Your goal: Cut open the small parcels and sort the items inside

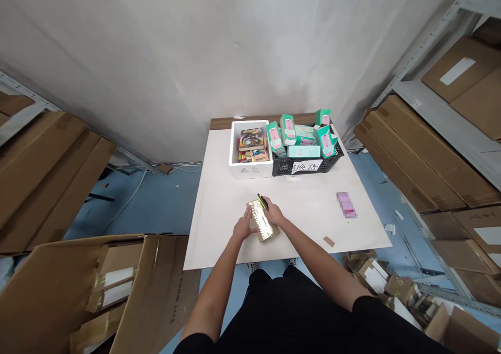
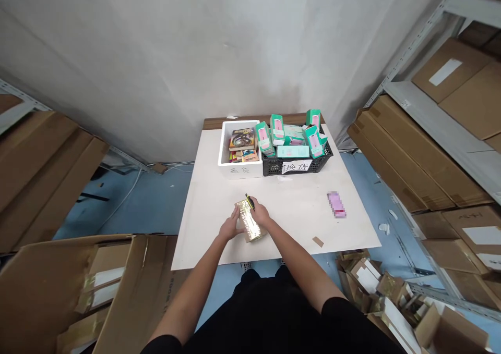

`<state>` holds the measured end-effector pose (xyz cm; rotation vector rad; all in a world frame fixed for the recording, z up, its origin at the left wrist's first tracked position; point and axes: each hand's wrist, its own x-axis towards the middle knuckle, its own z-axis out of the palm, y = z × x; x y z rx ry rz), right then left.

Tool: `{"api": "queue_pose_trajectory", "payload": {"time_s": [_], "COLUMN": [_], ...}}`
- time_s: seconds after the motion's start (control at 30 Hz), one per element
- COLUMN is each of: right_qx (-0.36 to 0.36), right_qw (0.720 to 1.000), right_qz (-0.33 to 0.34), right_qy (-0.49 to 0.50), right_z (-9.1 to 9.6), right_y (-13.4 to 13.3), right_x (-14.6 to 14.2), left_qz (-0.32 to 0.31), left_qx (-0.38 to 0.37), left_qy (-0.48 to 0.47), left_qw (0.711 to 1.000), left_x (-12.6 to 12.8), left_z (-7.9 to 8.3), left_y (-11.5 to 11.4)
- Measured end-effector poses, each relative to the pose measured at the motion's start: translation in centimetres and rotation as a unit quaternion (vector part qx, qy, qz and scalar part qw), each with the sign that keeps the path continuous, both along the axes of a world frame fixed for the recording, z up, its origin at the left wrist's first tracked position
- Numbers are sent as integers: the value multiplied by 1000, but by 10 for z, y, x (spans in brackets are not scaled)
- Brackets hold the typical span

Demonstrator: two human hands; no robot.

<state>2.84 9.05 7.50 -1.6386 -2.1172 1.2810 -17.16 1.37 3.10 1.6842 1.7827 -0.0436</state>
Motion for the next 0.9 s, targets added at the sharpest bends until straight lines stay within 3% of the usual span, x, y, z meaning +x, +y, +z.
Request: {"api": "queue_pose_trajectory", "payload": {"time_s": [0.17,0.4,0.63,0.9], "right_qx": [-15,-27,-54,-108], "right_qw": [988,961,957,966], "right_qz": [27,71,88,-29], "right_qy": [-149,-265,-272,-235], "right_z": [1,12,25,25], "right_y": [-5,-26,-73,-162], "right_x": [-44,-39,-5,79], "left_qz": [22,5,-18,-55], "left_qx": [-8,18,13,36], "left_qy": [-4,5,47,48], "left_qw": [1000,1000,999,997], "left_x": [10,4,5,8], "left_z": [-3,-2,-1,-10], "left_y": [-9,-9,-5,2]}}
